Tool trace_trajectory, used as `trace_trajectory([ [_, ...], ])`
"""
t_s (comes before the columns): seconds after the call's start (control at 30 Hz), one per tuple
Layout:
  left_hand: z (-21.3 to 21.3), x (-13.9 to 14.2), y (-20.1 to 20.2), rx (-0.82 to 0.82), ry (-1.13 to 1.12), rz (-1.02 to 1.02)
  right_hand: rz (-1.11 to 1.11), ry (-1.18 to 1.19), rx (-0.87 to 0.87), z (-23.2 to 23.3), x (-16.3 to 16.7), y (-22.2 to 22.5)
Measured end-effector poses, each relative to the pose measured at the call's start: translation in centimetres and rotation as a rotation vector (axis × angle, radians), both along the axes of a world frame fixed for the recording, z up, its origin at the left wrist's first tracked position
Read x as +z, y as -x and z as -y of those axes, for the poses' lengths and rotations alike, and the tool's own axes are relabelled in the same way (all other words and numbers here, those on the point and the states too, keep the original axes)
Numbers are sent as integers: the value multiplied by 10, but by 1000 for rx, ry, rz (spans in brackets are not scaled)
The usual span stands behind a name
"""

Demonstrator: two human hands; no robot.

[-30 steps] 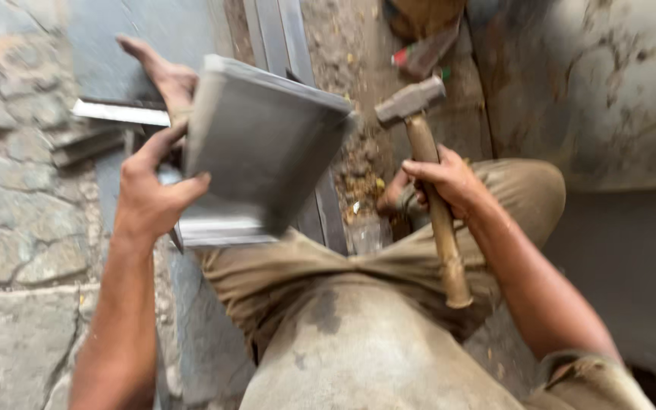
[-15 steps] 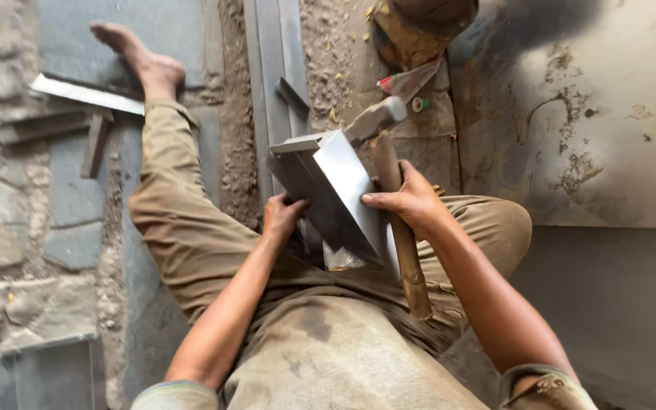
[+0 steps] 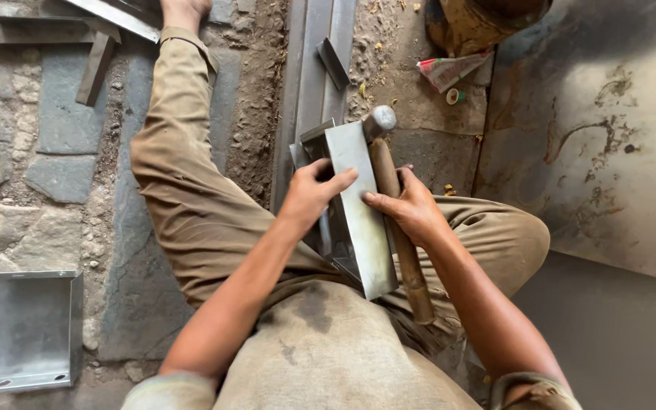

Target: The person sits on the ground and uses a hammer and chisel to shape the edges of rectangular metal boxes. They repeatedly strike the chisel along the seams to bend the metal, then place the finished boxes aside.

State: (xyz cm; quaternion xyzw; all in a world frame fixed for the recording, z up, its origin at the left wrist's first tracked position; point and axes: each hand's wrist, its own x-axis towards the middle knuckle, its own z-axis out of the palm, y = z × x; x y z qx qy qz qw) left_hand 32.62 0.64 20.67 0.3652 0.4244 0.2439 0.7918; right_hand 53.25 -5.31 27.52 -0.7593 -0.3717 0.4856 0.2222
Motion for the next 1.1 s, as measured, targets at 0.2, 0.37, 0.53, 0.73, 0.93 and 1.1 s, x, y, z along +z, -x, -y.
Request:
trace_trajectory([
  [0.2, -6, -14, -19, 47, -9, 363, 245, 27, 52, -2, 48, -27],
  [0.37, -1, -31, -21, 33, 36, 439, -86, -507, 98, -9, 91, -28],
  [0.53, 1, -36, -22, 46, 57, 462, 288, 51, 266, -39, 83, 3],
  [0.73, 7, -46, -14, 47, 63, 512, 204, -16, 251, -51, 89, 16],
  [0.93, 8, -54, -16, 42, 8, 439, 117, 0, 128, -48, 103, 12],
  [1.1, 10, -51, -17, 58, 82, 440, 230, -100, 189, -42, 101, 8],
])
